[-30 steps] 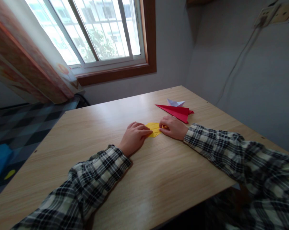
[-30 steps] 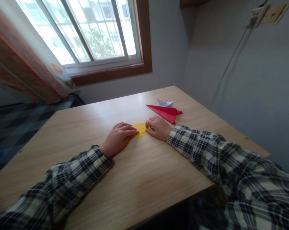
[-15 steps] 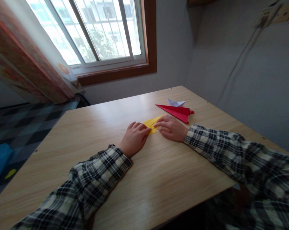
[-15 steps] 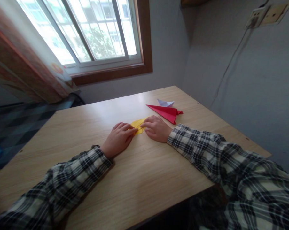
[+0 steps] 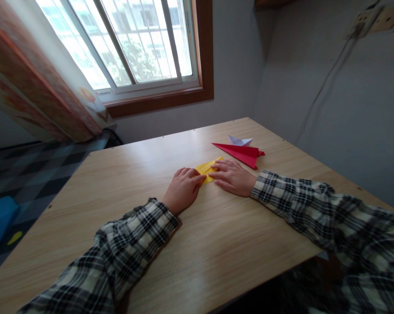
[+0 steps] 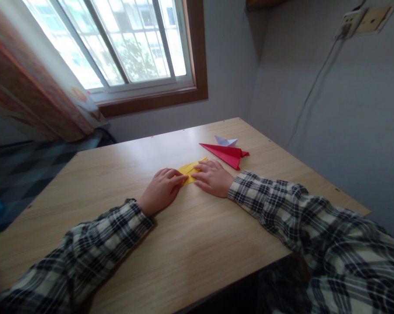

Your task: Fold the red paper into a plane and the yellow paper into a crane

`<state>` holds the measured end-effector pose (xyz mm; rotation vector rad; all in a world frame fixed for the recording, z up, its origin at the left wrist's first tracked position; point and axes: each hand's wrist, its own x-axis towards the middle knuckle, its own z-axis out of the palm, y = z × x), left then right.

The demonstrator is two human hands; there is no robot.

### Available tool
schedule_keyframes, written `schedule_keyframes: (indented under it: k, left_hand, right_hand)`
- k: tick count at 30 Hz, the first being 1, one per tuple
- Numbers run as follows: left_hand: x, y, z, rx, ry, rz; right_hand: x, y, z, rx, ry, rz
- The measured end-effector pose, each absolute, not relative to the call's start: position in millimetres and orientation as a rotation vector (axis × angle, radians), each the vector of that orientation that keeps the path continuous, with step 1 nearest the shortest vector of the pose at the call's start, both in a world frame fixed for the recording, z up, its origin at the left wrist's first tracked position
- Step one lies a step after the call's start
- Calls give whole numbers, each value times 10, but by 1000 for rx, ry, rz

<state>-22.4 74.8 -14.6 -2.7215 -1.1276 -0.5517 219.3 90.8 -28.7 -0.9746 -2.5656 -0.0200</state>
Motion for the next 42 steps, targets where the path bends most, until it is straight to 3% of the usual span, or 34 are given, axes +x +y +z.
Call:
schedule_keyframes:
  k: [42]
  left_hand:
    - [-226, 729, -128, -2759, -1099, -551]
  right_hand:
    - [2194, 936, -278, -1223, -2503, 116]
